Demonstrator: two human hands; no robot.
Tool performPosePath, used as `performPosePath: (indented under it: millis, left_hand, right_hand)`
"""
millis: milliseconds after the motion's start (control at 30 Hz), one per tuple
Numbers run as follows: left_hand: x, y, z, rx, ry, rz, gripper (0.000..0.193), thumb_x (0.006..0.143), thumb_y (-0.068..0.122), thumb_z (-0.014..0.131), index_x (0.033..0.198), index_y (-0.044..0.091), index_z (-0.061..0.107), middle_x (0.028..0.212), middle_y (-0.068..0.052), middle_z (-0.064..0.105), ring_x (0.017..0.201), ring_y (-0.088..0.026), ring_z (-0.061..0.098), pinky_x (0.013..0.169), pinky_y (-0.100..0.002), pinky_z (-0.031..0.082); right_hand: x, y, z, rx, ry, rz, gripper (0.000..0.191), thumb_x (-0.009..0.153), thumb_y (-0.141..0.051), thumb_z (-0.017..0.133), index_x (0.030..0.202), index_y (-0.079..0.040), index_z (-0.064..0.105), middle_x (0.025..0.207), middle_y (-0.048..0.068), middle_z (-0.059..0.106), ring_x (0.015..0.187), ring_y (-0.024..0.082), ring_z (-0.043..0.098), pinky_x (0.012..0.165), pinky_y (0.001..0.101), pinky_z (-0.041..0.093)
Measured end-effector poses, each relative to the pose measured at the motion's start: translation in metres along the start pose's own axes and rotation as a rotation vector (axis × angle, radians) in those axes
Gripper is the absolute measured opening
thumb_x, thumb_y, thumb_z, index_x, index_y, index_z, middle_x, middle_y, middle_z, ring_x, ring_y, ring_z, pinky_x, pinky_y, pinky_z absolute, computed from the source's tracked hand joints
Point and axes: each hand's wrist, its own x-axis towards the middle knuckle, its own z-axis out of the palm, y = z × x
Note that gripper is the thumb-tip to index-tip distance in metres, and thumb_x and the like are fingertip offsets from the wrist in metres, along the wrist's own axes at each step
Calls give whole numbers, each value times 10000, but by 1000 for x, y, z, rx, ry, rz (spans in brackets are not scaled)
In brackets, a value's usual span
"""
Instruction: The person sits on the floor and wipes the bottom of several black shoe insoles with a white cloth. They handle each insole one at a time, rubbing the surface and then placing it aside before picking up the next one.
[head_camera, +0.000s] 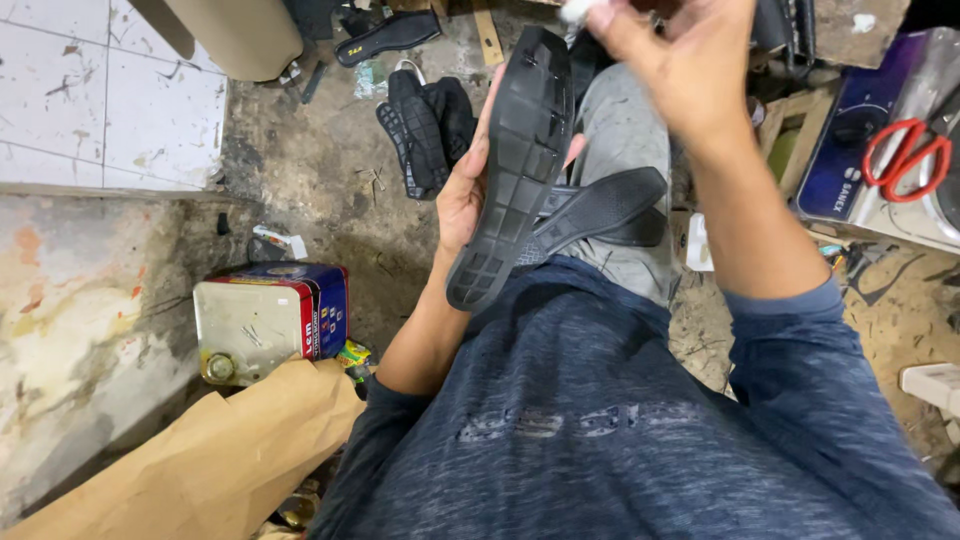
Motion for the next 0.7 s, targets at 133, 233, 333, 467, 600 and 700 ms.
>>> performPosePath:
  millis: [133,233,333,467,600,700]
  left_hand:
    - [0,-5,6,77,-50,-3,754,1088,300,568,1686,107,151,1667,-135,331,1533,-249,386,1314,-521,276]
    - [-3,-10,7,92,18,-7,746,1092,291,549,1681,89,138,1673,-138,293,1514,-266,379,1297,-504,293]
    - [-4,-8,2,127,24,-21,716,1113,353,452,1709,117,132,1684,-99,261,1535,-254,330,1312,-449,258]
    - [-5,2,-4,470,52,67,756,1187,545,302,1661,-35,199,1710,-132,276,1611,-204,252,1370,-317,144]
    - [-7,0,1,100,62,6,878,1117,634,263,1695,-19,164,1684,-126,268,1572,-218,267,1341,-336,149]
    - [-7,2,7,68,22,-12,907,1095,667,266,1681,-14,149,1688,-126,270,1574,-215,273,1342,-325,165]
  right_hand:
    - [-29,15,7,-115,-124,-143,150,1019,28,796,1158,29,737,1126,105,728,980,151,712,870,268,575]
    - [-26,11,8,-373,-43,-266,188,1001,65,826,1170,19,758,1183,123,757,983,185,738,869,279,582]
    - [-30,-8,16,-434,-58,-362,233,933,83,798,1150,39,727,1168,148,713,1043,236,716,908,313,577]
    - [-47,-21,33,-368,-270,-406,231,923,24,853,1127,-19,751,1148,103,735,981,220,714,849,309,569]
    - [-47,-20,28,-405,-241,-400,217,945,34,844,1138,6,749,1142,110,724,999,221,693,845,320,558]
    - [-49,-22,29,-461,-226,-442,210,945,19,844,1132,4,748,1147,114,724,1022,238,690,825,326,553]
